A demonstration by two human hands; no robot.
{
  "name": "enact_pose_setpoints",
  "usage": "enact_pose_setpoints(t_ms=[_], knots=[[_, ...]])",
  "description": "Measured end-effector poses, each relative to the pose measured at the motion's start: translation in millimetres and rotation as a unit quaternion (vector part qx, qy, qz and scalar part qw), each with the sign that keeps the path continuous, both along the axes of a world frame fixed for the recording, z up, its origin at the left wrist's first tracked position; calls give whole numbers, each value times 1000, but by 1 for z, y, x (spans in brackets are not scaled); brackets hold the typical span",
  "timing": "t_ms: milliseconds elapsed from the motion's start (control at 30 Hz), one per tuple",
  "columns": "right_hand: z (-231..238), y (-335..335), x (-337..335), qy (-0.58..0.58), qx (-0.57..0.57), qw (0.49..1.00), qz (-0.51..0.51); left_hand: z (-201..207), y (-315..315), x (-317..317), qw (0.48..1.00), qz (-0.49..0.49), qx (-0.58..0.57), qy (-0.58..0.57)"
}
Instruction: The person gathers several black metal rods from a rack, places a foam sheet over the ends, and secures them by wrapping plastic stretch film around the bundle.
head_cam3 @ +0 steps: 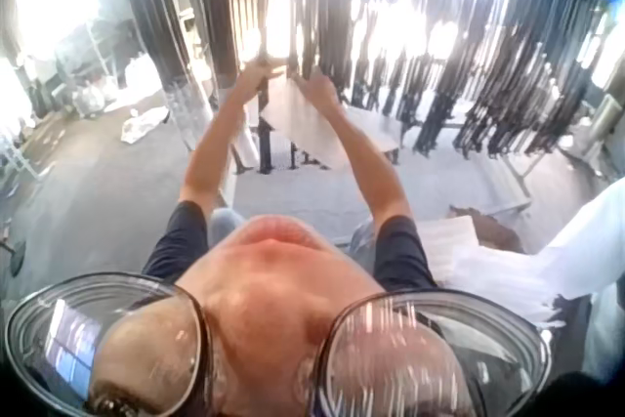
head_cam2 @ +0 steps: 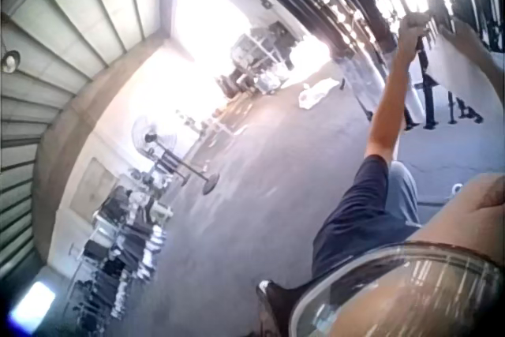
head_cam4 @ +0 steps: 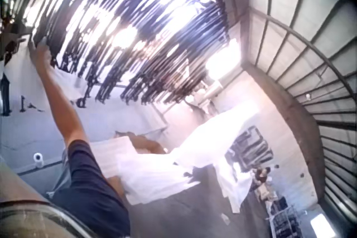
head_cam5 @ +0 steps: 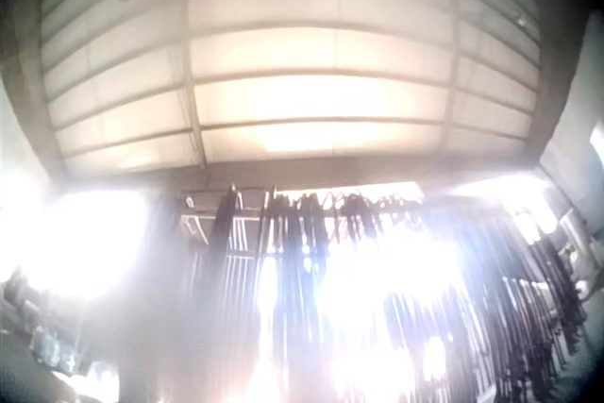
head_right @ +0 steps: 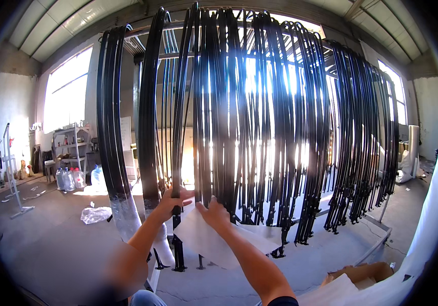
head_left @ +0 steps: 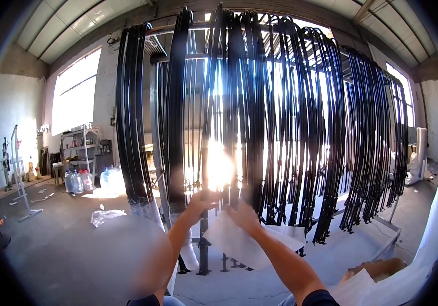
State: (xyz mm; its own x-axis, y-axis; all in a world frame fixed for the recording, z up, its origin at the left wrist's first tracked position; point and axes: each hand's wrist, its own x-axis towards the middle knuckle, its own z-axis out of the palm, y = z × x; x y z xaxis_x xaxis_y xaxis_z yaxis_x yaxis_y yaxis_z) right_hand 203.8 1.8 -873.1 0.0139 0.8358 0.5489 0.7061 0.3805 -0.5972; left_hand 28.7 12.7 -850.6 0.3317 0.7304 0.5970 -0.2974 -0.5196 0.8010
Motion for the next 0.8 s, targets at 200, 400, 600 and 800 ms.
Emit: enact_pose_setpoints(t_ms=[200,400,600,800], knots=[[17,-18,-8,61,3,996,71,-5,4,-39,995,75,20,56],[15,-1,-16,33,29,996,80,2,-18,-28,999,42,27,-22],[18,35,-10,-2,7,996,85,11,-24,-14,991,-41,-77,-104],[13,32,-5,39,69,997,19,3,-14,-26,991,-5,-39,-127]])
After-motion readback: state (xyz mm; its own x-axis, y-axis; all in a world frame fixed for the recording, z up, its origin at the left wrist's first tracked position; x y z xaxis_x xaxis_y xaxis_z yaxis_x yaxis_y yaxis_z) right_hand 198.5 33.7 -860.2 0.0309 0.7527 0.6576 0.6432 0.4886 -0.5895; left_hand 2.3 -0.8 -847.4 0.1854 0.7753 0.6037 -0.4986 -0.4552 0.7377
